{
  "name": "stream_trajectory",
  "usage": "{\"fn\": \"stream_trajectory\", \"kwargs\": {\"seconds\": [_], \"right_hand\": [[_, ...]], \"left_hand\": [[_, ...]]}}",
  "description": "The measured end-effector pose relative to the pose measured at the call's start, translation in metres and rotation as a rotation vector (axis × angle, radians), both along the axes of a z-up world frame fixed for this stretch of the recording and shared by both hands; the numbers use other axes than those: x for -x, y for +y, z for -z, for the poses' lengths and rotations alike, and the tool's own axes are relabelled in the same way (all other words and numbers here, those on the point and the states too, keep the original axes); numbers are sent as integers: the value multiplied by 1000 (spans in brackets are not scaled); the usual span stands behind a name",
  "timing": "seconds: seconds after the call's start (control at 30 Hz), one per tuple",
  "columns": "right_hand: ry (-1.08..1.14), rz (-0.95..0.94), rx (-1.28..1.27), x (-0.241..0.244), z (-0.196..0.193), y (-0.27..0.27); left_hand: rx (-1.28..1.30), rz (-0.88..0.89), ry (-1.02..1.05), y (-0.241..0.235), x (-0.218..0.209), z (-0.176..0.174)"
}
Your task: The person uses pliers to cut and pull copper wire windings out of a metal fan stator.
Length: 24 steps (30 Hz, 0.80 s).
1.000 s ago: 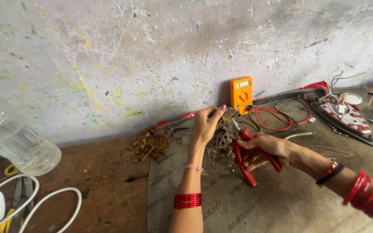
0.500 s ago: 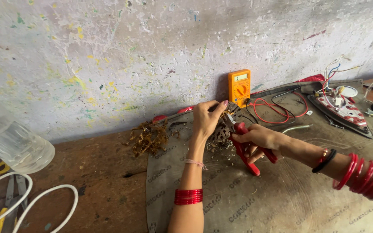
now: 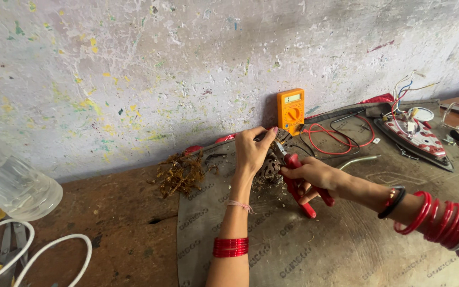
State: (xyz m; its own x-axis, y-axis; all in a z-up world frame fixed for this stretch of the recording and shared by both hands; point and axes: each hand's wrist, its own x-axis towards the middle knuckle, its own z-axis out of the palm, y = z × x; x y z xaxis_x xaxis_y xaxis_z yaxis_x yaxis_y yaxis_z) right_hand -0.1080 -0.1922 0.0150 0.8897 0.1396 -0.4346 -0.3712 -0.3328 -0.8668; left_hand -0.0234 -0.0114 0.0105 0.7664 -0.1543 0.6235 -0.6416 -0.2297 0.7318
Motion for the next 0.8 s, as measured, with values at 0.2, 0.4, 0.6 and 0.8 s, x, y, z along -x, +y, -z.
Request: {"fn": "stream_trajectory", "kwargs": {"seconds": [0.2,0.4,0.6,0.8], "right_hand": [[-17,59,38,5,3,9],[-17,14,38,0,-1,3],[-44,100,210,-4,11,10],[-133,126,-34,11,27,16]], "left_hand": [[19,-9,-55,1,-1,1],[-32,-30,-8,0,0,-3],[-14,16,-10,2,-2,1],[38,33,-20,3,-2,3]]}}
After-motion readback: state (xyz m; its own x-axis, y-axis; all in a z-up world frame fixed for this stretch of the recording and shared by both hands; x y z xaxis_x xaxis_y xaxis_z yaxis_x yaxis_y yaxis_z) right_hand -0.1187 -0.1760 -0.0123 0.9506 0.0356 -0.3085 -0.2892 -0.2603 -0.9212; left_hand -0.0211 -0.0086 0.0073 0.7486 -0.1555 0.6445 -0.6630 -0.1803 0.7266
